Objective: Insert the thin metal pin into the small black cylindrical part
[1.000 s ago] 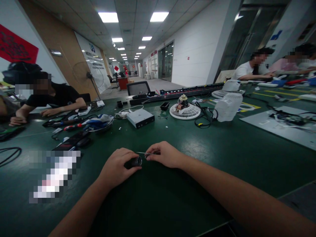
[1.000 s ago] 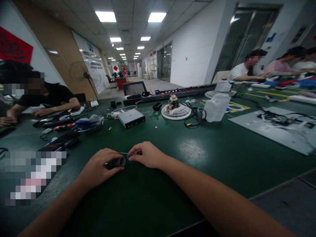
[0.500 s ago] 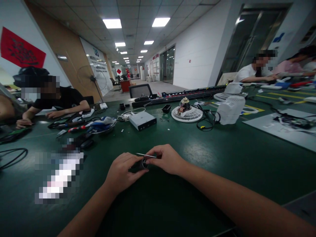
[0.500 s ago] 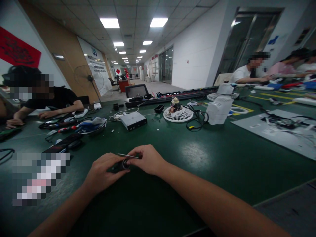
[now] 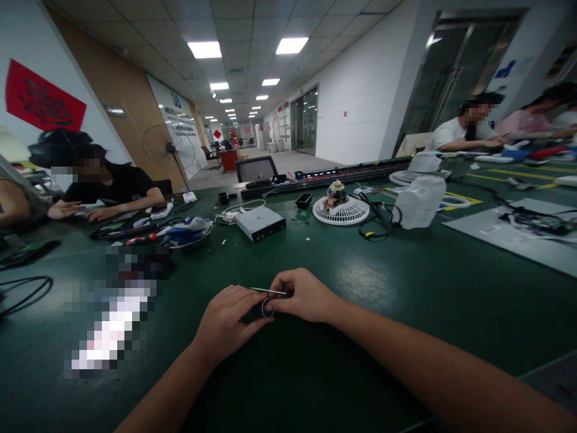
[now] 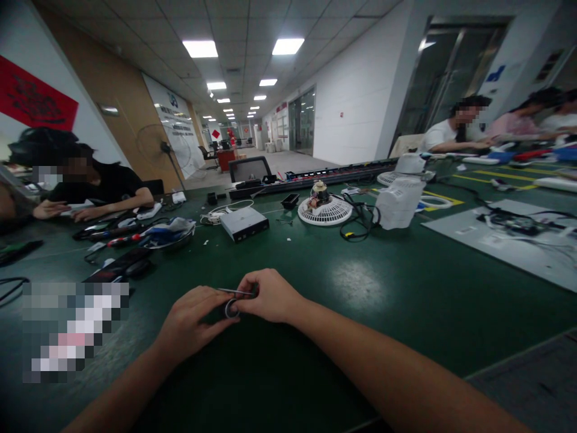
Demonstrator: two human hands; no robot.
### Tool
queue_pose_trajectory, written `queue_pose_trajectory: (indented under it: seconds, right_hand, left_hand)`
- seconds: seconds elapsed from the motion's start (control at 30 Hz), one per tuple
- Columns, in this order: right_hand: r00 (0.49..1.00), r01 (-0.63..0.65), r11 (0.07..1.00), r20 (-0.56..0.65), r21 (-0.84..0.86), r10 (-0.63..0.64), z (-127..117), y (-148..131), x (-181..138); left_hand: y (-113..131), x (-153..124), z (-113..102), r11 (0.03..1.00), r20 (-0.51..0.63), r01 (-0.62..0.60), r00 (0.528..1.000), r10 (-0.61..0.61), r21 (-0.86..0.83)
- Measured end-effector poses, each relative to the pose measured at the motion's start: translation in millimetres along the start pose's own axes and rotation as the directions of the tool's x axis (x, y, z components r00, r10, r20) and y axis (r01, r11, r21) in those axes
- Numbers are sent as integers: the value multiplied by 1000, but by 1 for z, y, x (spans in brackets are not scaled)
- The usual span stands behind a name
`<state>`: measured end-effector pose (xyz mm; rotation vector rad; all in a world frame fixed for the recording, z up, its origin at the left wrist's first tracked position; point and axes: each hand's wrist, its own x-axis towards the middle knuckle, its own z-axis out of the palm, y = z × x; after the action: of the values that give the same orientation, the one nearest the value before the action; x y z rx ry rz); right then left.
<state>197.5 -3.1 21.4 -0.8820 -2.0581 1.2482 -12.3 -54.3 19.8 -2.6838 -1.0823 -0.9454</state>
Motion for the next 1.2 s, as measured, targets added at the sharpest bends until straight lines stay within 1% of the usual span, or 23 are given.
queue_pose_trajectory:
  seconds: [0.1,0.2,0.23,0.3,0.4,0.5,0.57,0.63,0.7,0.73,0.8,0.87,0.93,1.07,1.2]
  right_hand:
    - [999,-19,1000,30,-18,19,-3,-2,0]
    - [996,-56,991,66,-121,64,-4,-2,1]
    - [994,-72,989,71,-132,82,-4,-2,1]
    - [990,-112,988,71,-102,120,-3,-1,1]
    - [989,-141,988,35,-64,143,1,1,2]
    - [994,-110,991,4,-81,111,4,2,3]
    - [996,-88,994,-4,-71,88,4,2,4]
    - [996,-77,995,-50,-70,73,3,2,5]
    - [991,-62,987,-125,-148,43,-2,1,4]
    - [988,-49,974,-154,-221,14,-5,0,4]
    - [985,-2,915,-160,-403,-68,-13,-2,2]
    - [986,50,856,-110,-514,-124,-19,-3,1]
    - [986,105,804,-45,-585,-162,-23,-4,0]
    - [980,181,728,61,-661,-188,-23,-3,0]
    - [983,149,678,34,-720,-179,-20,-2,-1]
  left_hand:
    - [0,0,1,1000,10,-29,1000,29,13]
    - [1,1,2,996,36,-81,996,81,20]
    - [2,1,3,996,36,-89,995,88,22]
    - [3,2,3,996,7,-77,997,77,32]
    - [4,2,0,998,-41,-33,999,36,60]
    - [3,2,-1,998,-37,22,999,-20,67]
    - [2,1,1,995,-14,83,996,-83,57]
    - [-1,1,2,985,13,162,986,-163,60]
    - [-5,1,4,966,29,245,968,-248,82]
    - [-7,1,4,954,30,285,957,-289,94]
    - [-12,0,4,928,26,355,933,-360,110]
    - [-15,-1,3,907,7,406,912,-409,116]
    - [-16,-2,1,896,-15,428,903,-430,117]
    - [-11,0,0,904,1,407,912,-411,127]
    - [-6,2,-1,926,46,346,933,-356,155]
